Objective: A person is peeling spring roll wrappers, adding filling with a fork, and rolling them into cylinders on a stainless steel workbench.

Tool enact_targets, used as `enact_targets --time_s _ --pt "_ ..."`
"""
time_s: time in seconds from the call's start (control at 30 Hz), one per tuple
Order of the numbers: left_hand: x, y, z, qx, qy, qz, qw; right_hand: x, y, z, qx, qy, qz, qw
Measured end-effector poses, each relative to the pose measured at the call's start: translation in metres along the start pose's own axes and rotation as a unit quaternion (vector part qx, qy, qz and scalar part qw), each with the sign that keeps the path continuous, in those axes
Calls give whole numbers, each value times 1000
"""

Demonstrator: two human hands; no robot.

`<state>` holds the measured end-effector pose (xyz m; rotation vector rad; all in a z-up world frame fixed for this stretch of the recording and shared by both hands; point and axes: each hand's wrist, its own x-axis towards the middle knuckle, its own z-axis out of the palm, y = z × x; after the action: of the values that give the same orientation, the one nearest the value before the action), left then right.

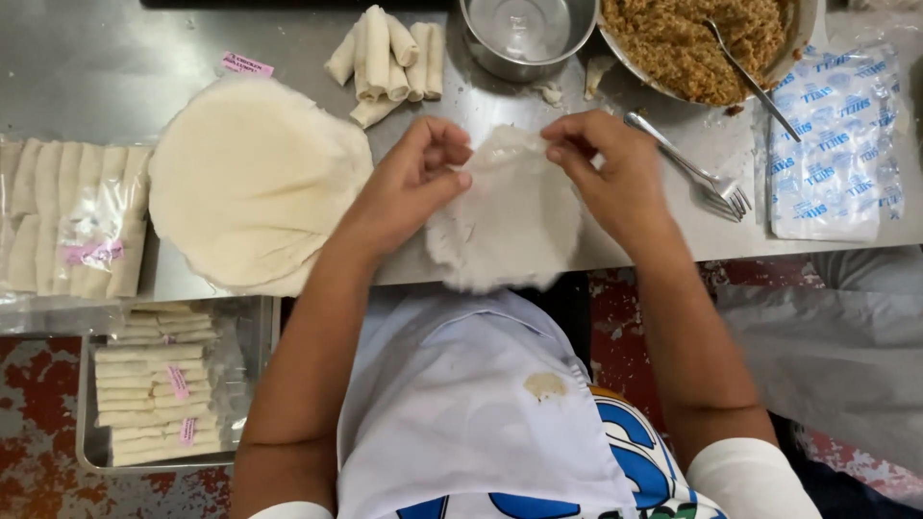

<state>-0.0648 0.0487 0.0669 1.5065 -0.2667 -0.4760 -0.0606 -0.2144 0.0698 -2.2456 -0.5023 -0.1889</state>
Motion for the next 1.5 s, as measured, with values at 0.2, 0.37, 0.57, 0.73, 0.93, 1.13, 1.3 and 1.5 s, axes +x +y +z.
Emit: enact_targets --time_s 0.2,0.37,0.57,0.73,0.93,1.13,1.3,1.5 --pt "16 -33 14 187 237 150 941 -10 22 43 -118 106 -174 972" --pt "4 -77 33 566 261 273 733 -15 39 54 -186 -16 -172 967" --pt "-3 -96 36 625 302 136 706 83 36 16 -261 16 -172 950" --pt "-14 -88 39 619 282 119 723 96 38 25 -312 -25 -165 935" --pt "-14 -87 47 623 204 67 752 7 20 79 -172 -56 -163 970" --pt "-17 -85 46 591 179 44 785 -9 27 73 -259 -142 -39 955" --pt "-17 -86 47 590 175 56 787 -45 27 49 -285 -164 -5 944" --pt "-4 -66 64 618 165 43 767 -53 45 -32 -363 -9 -27 931"
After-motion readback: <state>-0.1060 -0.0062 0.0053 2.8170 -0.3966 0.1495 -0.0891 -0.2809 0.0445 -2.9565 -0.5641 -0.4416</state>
